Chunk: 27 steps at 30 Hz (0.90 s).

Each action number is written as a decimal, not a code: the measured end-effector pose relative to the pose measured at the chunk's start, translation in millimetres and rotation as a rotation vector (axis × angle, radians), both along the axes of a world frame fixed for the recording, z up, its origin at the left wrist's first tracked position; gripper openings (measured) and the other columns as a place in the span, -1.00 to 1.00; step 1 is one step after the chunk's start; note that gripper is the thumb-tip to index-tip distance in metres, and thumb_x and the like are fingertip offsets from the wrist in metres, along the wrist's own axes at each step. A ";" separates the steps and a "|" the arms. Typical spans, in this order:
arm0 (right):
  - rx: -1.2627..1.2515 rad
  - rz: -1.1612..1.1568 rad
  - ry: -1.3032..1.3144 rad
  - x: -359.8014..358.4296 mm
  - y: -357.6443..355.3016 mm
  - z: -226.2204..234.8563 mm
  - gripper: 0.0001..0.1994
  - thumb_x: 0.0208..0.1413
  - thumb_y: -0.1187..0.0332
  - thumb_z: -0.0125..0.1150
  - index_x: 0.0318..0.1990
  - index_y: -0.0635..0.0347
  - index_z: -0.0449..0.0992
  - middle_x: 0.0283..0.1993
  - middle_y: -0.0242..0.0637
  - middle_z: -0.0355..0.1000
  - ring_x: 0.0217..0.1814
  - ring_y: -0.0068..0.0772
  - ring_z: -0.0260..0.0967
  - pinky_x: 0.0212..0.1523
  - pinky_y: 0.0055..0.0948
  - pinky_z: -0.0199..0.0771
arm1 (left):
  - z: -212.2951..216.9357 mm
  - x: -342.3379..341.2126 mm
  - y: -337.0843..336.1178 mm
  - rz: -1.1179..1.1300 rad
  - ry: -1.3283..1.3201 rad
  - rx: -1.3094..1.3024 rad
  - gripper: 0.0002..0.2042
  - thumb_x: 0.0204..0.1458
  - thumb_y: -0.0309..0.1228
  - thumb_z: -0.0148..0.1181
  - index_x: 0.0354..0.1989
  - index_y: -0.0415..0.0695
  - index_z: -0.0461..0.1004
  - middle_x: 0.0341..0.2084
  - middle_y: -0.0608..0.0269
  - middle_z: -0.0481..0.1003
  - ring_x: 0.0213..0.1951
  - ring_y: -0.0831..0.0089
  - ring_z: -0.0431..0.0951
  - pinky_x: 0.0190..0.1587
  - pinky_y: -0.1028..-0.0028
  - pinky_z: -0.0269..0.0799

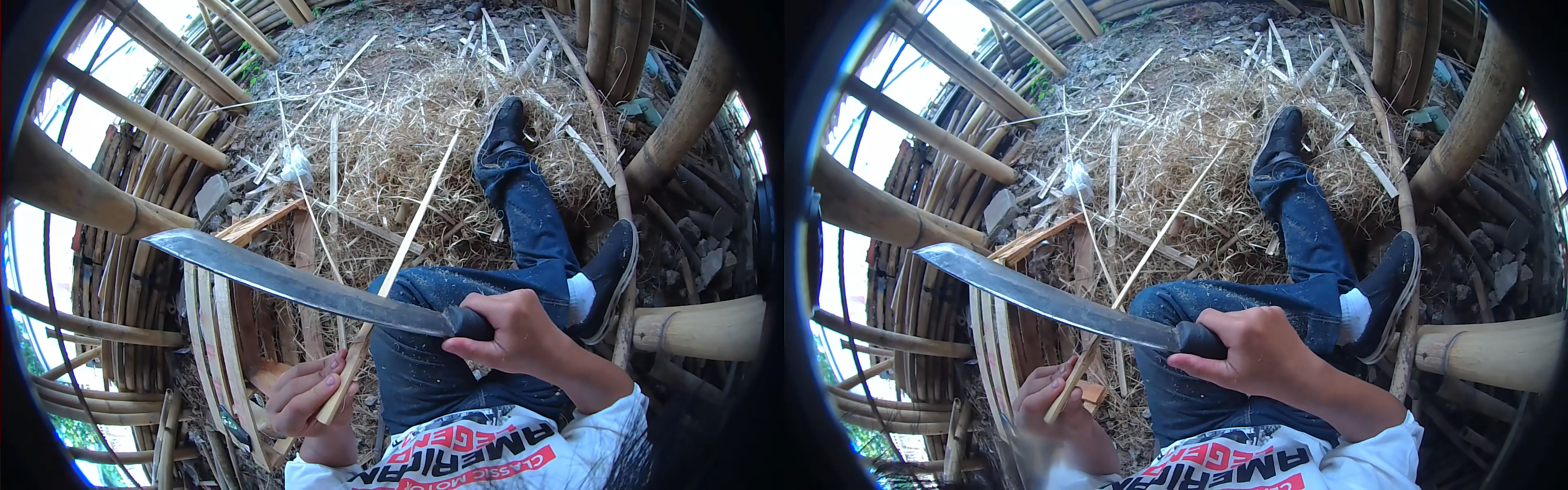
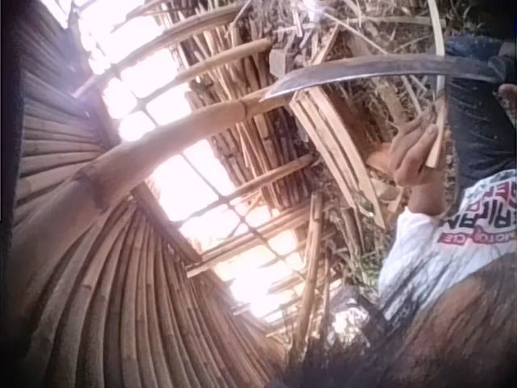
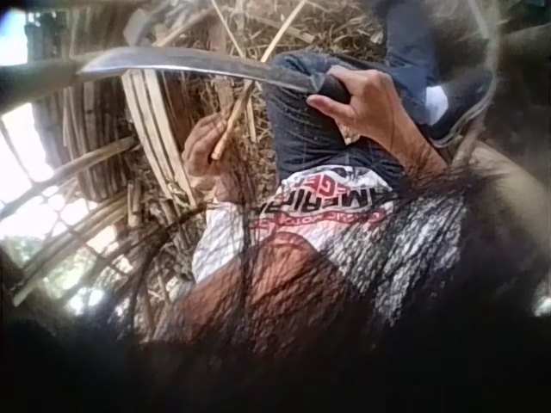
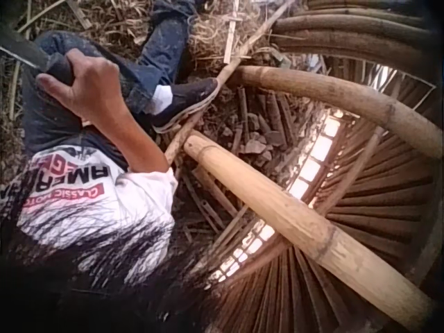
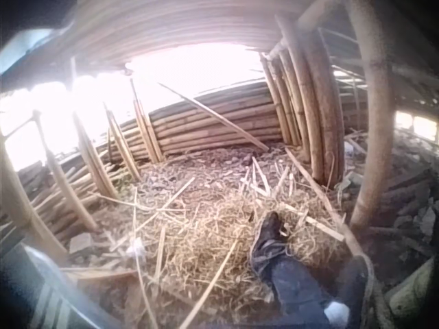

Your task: The person uses a large knife to scrape and smooth the surface of a thin wooden slat, handling the slat by hand and removing wood shavings.

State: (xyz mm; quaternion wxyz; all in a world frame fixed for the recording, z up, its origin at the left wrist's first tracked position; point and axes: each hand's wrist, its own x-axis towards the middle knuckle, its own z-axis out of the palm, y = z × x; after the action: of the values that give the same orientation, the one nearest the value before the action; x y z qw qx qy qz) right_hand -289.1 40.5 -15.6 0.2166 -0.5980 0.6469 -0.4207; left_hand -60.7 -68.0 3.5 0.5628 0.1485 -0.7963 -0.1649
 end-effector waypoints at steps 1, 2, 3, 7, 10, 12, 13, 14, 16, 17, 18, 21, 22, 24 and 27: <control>-0.014 -0.018 0.019 0.2 -0.9 -0.8 -0.54 0.00 -0.10 0.29 -0.51 0.18 0.46 -0.67 -0.21 0.37 -0.60 -0.11 0.44 -0.58 -0.30 0.39 | 0.6 0.2 1.3 0.018 0.002 0.024 -0.76 -0.16 -0.49 0.45 -0.41 -0.28 0.47 -0.57 0.03 0.56 -0.45 0.22 0.65 -0.36 0.34 0.66; -0.014 -0.015 0.018 1.0 -2.1 -3.7 -0.54 0.00 -0.10 0.29 -0.51 0.18 0.46 -0.67 -0.21 0.37 -0.60 -0.11 0.44 -0.58 -0.30 0.39 | 0.3 1.2 1.1 0.021 0.001 0.025 -0.76 -0.16 -0.49 0.45 -0.41 -0.28 0.47 -0.57 0.03 0.56 -0.45 0.22 0.65 -0.36 0.34 0.66; -0.036 -0.035 0.026 2.3 -3.8 -8.5 -0.53 -0.01 -0.10 0.29 -0.50 0.19 0.46 -0.67 -0.20 0.38 -0.59 -0.11 0.44 -0.58 -0.29 0.39 | -0.3 2.3 0.8 0.017 -0.002 0.025 -0.77 -0.17 -0.50 0.44 -0.41 -0.28 0.47 -0.57 0.04 0.56 -0.45 0.23 0.65 -0.36 0.34 0.66; -0.070 -0.082 0.025 7.0 -6.9 -15.6 -0.53 -0.03 -0.11 0.31 -0.48 0.20 0.46 -0.66 -0.19 0.38 -0.58 -0.11 0.45 -0.57 -0.28 0.41 | -0.8 4.3 2.1 0.033 -0.026 0.055 -0.77 -0.17 -0.51 0.44 -0.42 -0.27 0.46 -0.56 0.03 0.56 -0.45 0.23 0.66 -0.37 0.36 0.66; -0.014 -0.088 0.053 6.6 -7.0 -13.1 -0.59 -0.08 0.03 0.39 -0.40 0.25 0.50 -0.58 -0.15 0.41 -0.52 -0.08 0.47 -0.48 -0.33 0.43 | -1.1 5.5 0.6 0.035 -0.040 0.040 -0.77 -0.16 -0.51 0.43 -0.41 -0.27 0.46 -0.56 0.03 0.57 -0.46 0.23 0.65 -0.37 0.36 0.66; -0.012 -0.141 0.047 2.3 -12.2 -22.8 -0.56 -0.04 -0.05 0.34 -0.44 0.22 0.47 -0.62 -0.16 0.41 -0.55 -0.08 0.46 -0.51 -0.28 0.43 | 0.5 8.4 12.5 0.066 -0.002 0.086 -0.78 -0.16 -0.50 0.42 -0.41 -0.27 0.46 -0.56 0.03 0.57 -0.47 0.22 0.65 -0.38 0.35 0.66; -0.012 -0.197 0.044 -0.8 -15.9 -30.0 -0.52 -0.01 -0.12 0.28 -0.48 0.19 0.45 -0.65 -0.16 0.40 -0.58 -0.09 0.46 -0.53 -0.23 0.42 | 1.5 10.8 16.6 0.093 0.040 0.130 -0.78 -0.15 -0.50 0.42 -0.41 -0.26 0.46 -0.55 0.03 0.57 -0.47 0.22 0.65 -0.38 0.35 0.66; -0.007 -0.202 0.050 -10.5 -16.8 -40.2 -0.52 -0.01 -0.12 0.28 -0.48 0.19 0.45 -0.65 -0.16 0.40 -0.58 -0.09 0.46 -0.53 -0.23 0.42 | 0.9 10.2 15.6 0.088 0.044 0.135 -0.78 -0.15 -0.50 0.42 -0.41 -0.26 0.46 -0.55 0.03 0.57 -0.47 0.22 0.65 -0.38 0.35 0.66; 0.141 -0.333 0.026 -30.2 -20.9 -59.2 -0.52 0.04 -0.13 0.23 -0.49 0.19 0.47 -0.66 -0.14 0.40 -0.58 -0.06 0.46 -0.52 -0.23 0.42 | 4.2 10.4 12.2 0.051 -0.054 0.119 -0.78 -0.14 -0.49 0.42 -0.41 -0.26 0.45 -0.56 0.05 0.57 -0.46 0.21 0.66 -0.39 0.36 0.66; 0.136 -0.333 0.028 -36.0 -22.3 -62.5 -0.52 0.04 -0.13 0.23 -0.49 0.19 0.47 -0.66 -0.14 0.40 -0.58 -0.06 0.46 -0.52 -0.23 0.42 | 0.5 3.7 10.9 0.033 -0.049 0.098 -0.77 -0.14 -0.49 0.42 -0.41 -0.25 0.45 -0.55 0.06 0.57 -0.45 0.21 0.66 -0.40 0.37 0.66; 0.126 -0.336 -0.003 -41.1 -23.9 -64.8 -0.52 0.05 -0.12 0.21 -0.49 0.19 0.48 -0.66 -0.14 0.40 -0.57 -0.05 0.46 -0.51 -0.23 0.42 | -1.7 0.6 11.0 0.032 -0.047 0.093 -0.77 -0.14 -0.49 0.42 -0.41 -0.25 0.45 -0.55 0.06 0.57 -0.45 0.21 0.66 -0.40 0.37 0.66; 0.134 -0.349 -0.034 -40.7 -26.8 -68.0 -0.53 0.07 -0.10 0.19 -0.48 0.19 0.51 -0.65 -0.12 0.41 -0.54 -0.04 0.47 -0.48 -0.23 0.43 | -0.3 7.4 17.3 0.080 -0.080 0.158 -0.76 -0.11 -0.46 0.42 -0.38 -0.20 0.43 -0.55 0.12 0.56 -0.44 0.23 0.65 -0.36 0.39 0.64; 0.131 -0.350 -0.028 -41.7 -31.8 -68.0 -0.55 0.08 -0.09 0.19 -0.47 0.19 0.52 -0.64 -0.12 0.42 -0.53 -0.04 0.47 -0.46 -0.23 0.43 | 2.3 8.0 20.4 0.077 -0.083 0.159 -0.76 -0.11 -0.46 0.42 -0.38 -0.20 0.43 -0.55 0.12 0.56 -0.44 0.23 0.65 -0.36 0.39 0.64; 0.177 -0.356 -0.030 -46.6 -38.9 -73.2 -0.54 0.08 -0.09 0.19 -0.47 0.20 0.52 -0.61 -0.12 0.45 -0.49 -0.04 0.49 -0.43 -0.22 0.45 | 4.9 10.1 28.8 0.196 -0.116 0.211 -0.73 -0.09 -0.41 0.42 -0.35 -0.17 0.40 -0.52 0.18 0.54 -0.43 0.28 0.64 -0.34 0.42 0.61; 0.190 -0.420 -0.035 -59.1 -51.4 -83.0 -0.52 0.09 -0.12 0.16 -0.46 0.20 0.54 -0.58 -0.09 0.47 -0.44 -0.01 0.50 -0.38 -0.17 0.46 | 5.4 12.4 30.5 0.219 -0.157 0.203 -0.71 -0.07 -0.37 0.41 -0.32 -0.13 0.36 -0.48 0.19 0.52 -0.42 0.31 0.62 -0.36 0.47 0.56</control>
State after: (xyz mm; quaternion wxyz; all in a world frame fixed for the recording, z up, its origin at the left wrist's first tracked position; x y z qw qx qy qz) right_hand -348.3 -10.9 -98.6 0.1906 -0.4199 0.7900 -0.4041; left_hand -48.3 -37.5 8.9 0.4956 0.3027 -0.7961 -0.1700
